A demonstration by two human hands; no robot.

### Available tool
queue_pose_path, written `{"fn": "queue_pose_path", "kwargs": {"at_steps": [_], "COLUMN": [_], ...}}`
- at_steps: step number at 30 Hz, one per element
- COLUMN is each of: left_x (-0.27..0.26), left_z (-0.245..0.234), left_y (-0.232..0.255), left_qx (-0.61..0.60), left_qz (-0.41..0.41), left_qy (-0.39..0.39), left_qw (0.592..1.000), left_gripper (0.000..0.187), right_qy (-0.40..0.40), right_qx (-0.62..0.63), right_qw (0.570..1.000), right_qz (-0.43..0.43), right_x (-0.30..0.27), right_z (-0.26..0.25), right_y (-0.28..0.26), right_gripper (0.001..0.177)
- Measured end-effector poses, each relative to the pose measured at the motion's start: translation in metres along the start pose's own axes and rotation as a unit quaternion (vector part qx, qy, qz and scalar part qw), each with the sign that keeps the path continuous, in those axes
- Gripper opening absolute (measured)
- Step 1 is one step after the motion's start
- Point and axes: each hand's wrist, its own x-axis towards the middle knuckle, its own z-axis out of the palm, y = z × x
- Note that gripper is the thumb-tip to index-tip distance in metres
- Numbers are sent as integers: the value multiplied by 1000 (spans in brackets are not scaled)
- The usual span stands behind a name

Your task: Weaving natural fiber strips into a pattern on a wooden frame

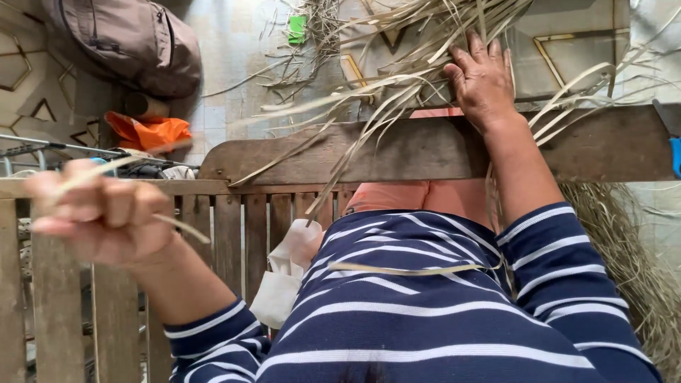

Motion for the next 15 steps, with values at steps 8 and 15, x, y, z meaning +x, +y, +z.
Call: {"fn": "queue_pose_path", "kwargs": {"at_steps": [8,15], "left_x": [13,17], "left_z": [83,121], "left_y": [-47,-90], "left_qx": [740,536], "left_qz": [9,-38], "left_qy": [5,-165], "left_qw": [673,827], "left_gripper": [16,17], "right_qy": [52,103], "right_qx": [-52,232], "right_qw": [995,887], "right_qz": [-73,-385], "right_x": [-25,-105], "right_z": [-50,-58], "right_y": [-34,-148], "right_gripper": [34,42]}}
